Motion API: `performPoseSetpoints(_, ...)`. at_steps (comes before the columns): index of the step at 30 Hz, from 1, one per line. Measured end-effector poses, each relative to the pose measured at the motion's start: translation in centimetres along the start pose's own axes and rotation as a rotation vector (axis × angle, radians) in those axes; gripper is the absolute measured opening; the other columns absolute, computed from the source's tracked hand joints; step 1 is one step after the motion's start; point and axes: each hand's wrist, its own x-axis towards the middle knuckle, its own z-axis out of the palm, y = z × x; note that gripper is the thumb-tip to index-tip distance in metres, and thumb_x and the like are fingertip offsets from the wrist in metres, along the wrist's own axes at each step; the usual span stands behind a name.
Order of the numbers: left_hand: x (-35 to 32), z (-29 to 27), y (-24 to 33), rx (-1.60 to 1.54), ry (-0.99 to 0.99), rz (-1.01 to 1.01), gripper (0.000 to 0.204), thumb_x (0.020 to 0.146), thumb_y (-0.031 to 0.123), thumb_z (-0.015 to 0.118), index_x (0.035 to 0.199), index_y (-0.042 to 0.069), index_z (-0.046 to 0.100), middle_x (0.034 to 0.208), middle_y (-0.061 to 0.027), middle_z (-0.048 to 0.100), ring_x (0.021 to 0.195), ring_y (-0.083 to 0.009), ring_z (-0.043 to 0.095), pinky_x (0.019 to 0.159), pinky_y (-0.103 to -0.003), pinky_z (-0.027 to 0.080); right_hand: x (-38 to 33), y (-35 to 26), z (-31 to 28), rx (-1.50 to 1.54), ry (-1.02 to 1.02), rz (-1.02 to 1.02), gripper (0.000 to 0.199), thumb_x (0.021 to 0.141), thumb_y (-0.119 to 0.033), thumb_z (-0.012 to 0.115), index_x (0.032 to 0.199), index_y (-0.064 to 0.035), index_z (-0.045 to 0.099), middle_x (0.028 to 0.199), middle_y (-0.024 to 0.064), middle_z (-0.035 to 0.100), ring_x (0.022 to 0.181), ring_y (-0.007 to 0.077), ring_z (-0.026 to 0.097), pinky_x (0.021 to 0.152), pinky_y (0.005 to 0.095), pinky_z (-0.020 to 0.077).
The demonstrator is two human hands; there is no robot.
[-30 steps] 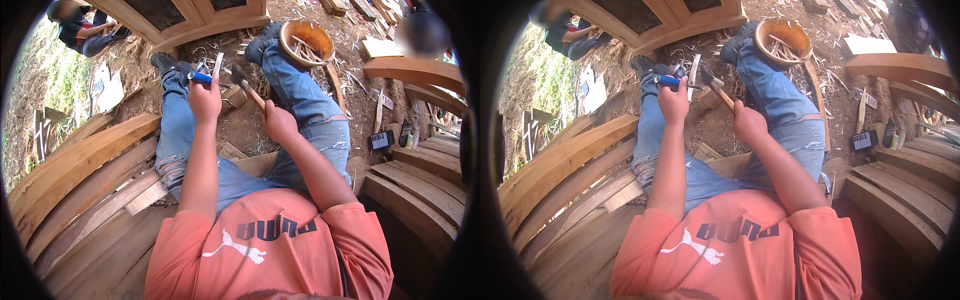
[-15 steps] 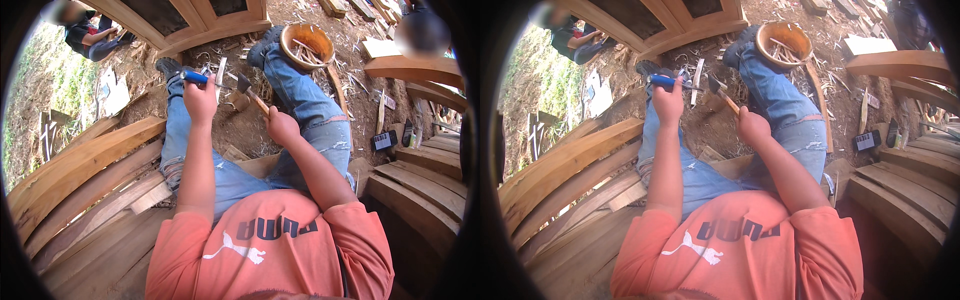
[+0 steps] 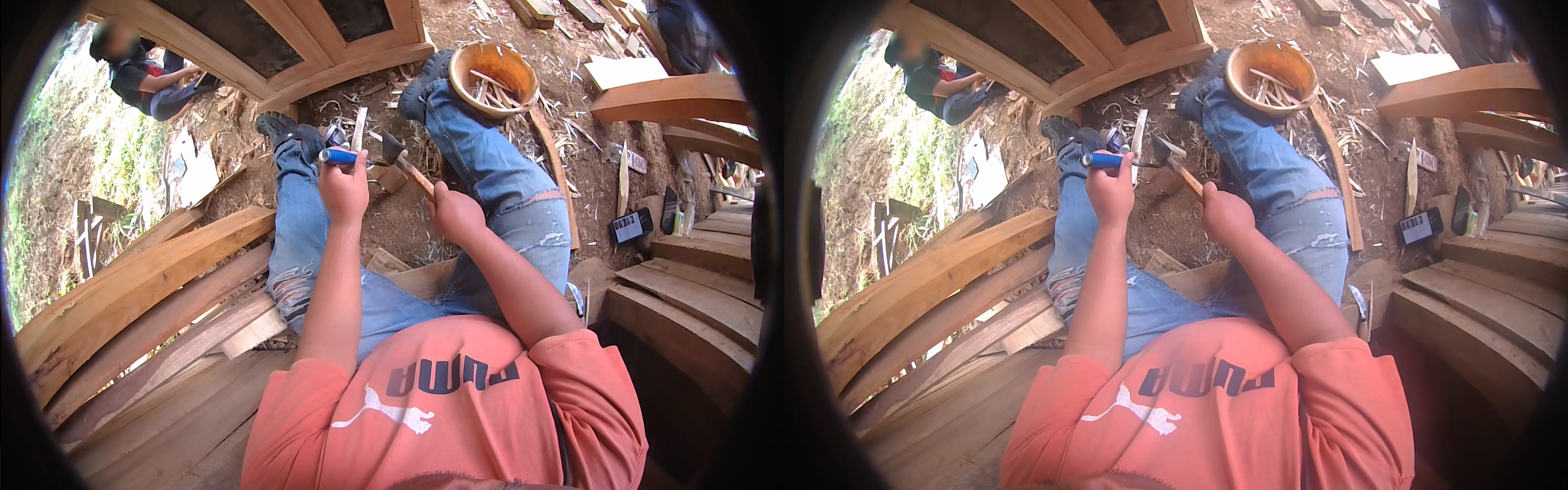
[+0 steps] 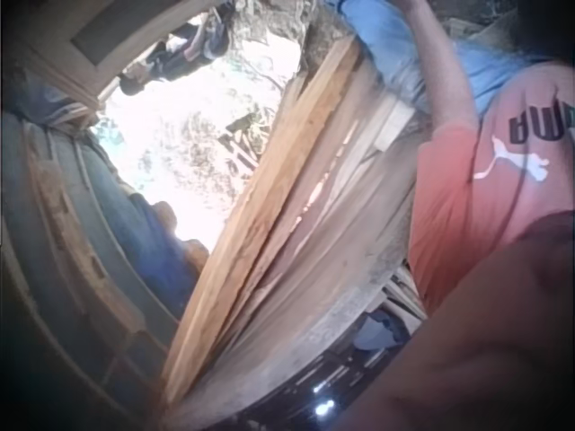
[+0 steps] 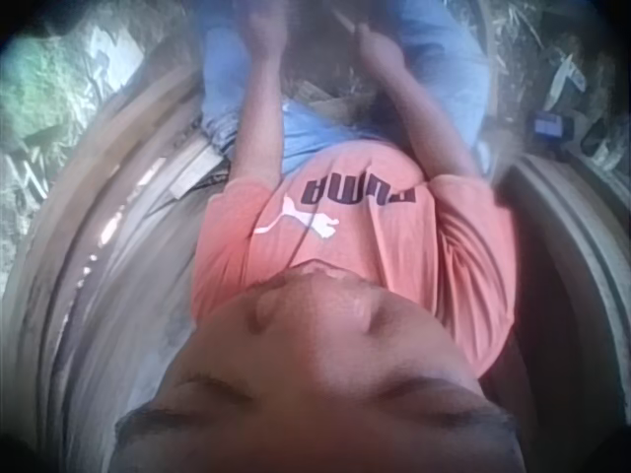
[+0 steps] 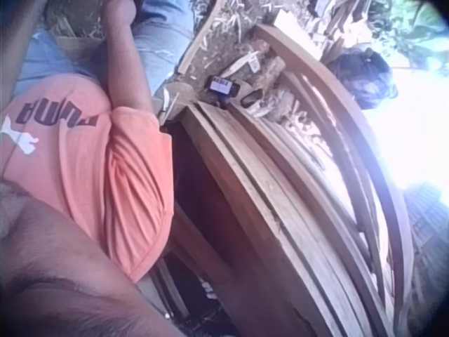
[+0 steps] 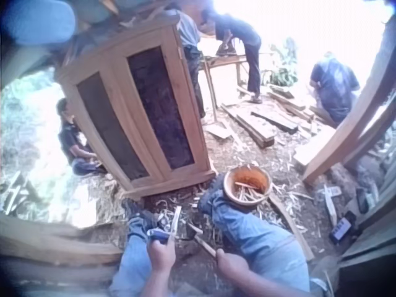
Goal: The person sits on the ground and uses a hammer to drive nails into a wooden frame. They repeatedly pick up nails, position them, and strike them with the hammer. A chisel is also used to adjust the wood.
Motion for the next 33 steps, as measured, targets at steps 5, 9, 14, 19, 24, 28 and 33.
performPoseSetpoints(5,0.0,0.0,0.4,0.016,0.01,-0.018,0.028,0.094,0.022,0.087,0.097,0.005,0.064,0.085,-0.0073,0.074,0.071,-0.0213,0.073,0.068,-0.037,0.055,0.0,0.0,-0.2,0.013,-0.006,0.0,0.029,0.103,-0.031,0.066,0.108,-0.0055,0.054,0.085,0.0216,0.073,0.083,0.046,0.072,0.072,0.0604,0.0539)
performPoseSetpoints(9,-0.2,-0.1,-0.1,-0.014,0.04,-0.027,0.028,0.096,0.022,0.085,0.1,0.004,0.064,0.087,-0.0074,0.075,0.075,-0.02,0.074,0.07,-0.036,0.057,0.0,-0.3,-0.7,0.013,-0.031,0.006,0.029,0.103,-0.031,0.065,0.109,-0.0051,0.054,0.088,0.021,0.073,0.087,0.0454,0.072,0.074,0.06,0.0543)
performPoseSetpoints(14,-0.6,-0.2,-0.9,-0.106,0.06,-0.038,0.028,0.097,0.021,0.085,0.102,0.002,0.064,0.088,-0.0082,0.076,0.078,-0.0195,0.075,0.074,-0.035,0.058,0.0,-0.7,-1.4,0.006,-0.087,0.033,0.028,0.105,-0.031,0.062,0.111,-0.0049,0.056,0.093,0.0201,0.075,0.093,0.0443,0.073,0.078,0.0592,0.0552)
performPoseSetpoints(19,-0.7,-0.3,-0.7,-0.084,0.048,-0.034,0.027,0.097,0.019,0.084,0.103,0.002,0.064,0.091,-0.0093,0.076,0.081,-0.0199,0.076,0.075,-0.035,0.058,0.2,-0.4,-1.0,0.007,-0.071,0.033,0.027,0.105,-0.031,0.062,0.111,-0.0053,0.056,0.091,0.0198,0.074,0.09,0.0448,0.073,0.077,0.0598,0.0549)
performPoseSetpoints(24,-0.8,-0.5,-0.4,-0.078,0.057,-0.017,0.028,0.097,0.019,0.084,0.103,0.001,0.063,0.091,-0.0094,0.076,0.082,-0.0203,0.077,0.075,-0.035,0.059,0.1,-0.4,-1.0,0.012,-0.056,0.022,0.027,0.104,-0.031,0.063,0.11,-0.0054,0.057,0.089,0.0201,0.074,0.089,0.0449,0.074,0.077,0.0599,0.0551)
performPoseSetpoints(28,-0.8,-0.7,-0.3,-0.073,0.033,-0.04,0.029,0.097,0.019,0.085,0.103,0.001,0.063,0.091,-0.0089,0.076,0.082,-0.0204,0.077,0.075,-0.035,0.059,0.1,-0.3,-0.9,0.014,-0.06,0.031,0.027,0.104,-0.031,0.063,0.111,-0.0054,0.056,0.09,0.0202,0.075,0.09,0.0446,0.074,0.077,0.0595,0.0553)
performPoseSetpoints(33,-0.4,0.0,-0.3,-0.046,0.001,-0.04,0.026,0.096,0.018,0.084,0.102,0.002,0.064,0.089,-0.0094,0.075,0.078,-0.0217,0.076,0.073,-0.036,0.058,0.1,-0.6,-1.3,0.019,-0.089,0.052,0.029,0.105,-0.033,0.062,0.113,-0.0053,0.057,0.094,0.0205,0.075,0.092,0.0444,0.073,0.079,0.0589,0.0554)
